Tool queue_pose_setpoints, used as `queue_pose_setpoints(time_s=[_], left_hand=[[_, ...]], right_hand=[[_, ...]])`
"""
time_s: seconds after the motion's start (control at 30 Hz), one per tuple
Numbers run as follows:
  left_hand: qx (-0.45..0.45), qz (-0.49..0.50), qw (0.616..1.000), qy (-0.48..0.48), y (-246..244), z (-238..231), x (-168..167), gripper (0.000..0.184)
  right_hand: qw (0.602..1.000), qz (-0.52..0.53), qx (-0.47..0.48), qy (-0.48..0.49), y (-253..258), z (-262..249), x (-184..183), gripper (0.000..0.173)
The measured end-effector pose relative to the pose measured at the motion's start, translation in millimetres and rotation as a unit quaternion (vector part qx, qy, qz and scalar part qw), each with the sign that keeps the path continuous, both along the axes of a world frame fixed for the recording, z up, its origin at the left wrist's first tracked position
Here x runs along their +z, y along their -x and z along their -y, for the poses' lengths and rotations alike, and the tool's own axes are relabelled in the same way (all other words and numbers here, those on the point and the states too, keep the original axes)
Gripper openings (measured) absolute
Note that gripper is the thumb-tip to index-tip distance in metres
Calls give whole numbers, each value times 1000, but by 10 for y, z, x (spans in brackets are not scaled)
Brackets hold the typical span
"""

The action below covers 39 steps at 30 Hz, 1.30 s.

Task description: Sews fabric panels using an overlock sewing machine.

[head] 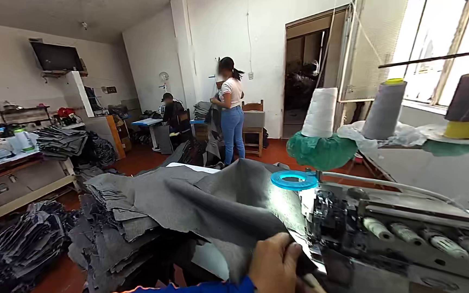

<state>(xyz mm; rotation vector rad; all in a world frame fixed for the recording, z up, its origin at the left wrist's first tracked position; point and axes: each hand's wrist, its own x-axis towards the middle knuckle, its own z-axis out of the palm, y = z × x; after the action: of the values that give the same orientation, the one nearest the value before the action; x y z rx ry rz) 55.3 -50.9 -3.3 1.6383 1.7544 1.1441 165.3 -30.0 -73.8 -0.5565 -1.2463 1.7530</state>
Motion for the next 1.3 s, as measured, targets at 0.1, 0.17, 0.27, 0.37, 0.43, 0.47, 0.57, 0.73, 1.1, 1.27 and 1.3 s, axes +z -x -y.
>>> queue_pose_setpoints(time_s=[0.1, 0.17, 0.27, 0.37, 0.43, 0.47, 0.57, 0.73, 1.1, 1.27, 1.3], left_hand=[[-28, -30, 998, -43, -3, -133, -29, 25], [-99, -68, 992, 27, 43, -139, 40, 30], [-159, -176, 952, 191, 112, -140, 160, 44], [-218, -304, 888, 266, 208, -197, 308, 56], [-250, -437, 838, 212, 399, -273, 215, 56], [-253, -474, 829, 153, 517, -280, 94, 56], [-210, -458, 862, -55, 779, -200, -492, 56], [-76, -376, 890, -244, 622, -284, -1061, 75], [-48, -376, 882, -279, 465, -803, -816, 58], [-52, -395, 871, -287, 499, -771, -856, 53], [-58, -392, 874, -283, 490, -768, -844, 53]], right_hand=[[987, 53, -121, 90, 85, -50, 33, 24], [986, 70, -122, 89, 211, 27, -61, 24], [984, 130, -53, 111, 512, 154, -110, 29], [979, 171, -18, 107, 641, 226, -91, 28], [985, 167, -6, 38, 468, 230, -104, 27], [988, 152, 4, -21, 314, 207, -186, 25], [959, 212, 44, -184, -367, -4, -419, 17], [813, 485, -230, -226, -1945, -585, -380, 26], [596, 786, -150, -66, -2641, -857, 25, 41], [613, 776, -114, -99, -2837, -794, -85, 54], [609, 773, -125, -125, -2885, -783, -129, 46]])
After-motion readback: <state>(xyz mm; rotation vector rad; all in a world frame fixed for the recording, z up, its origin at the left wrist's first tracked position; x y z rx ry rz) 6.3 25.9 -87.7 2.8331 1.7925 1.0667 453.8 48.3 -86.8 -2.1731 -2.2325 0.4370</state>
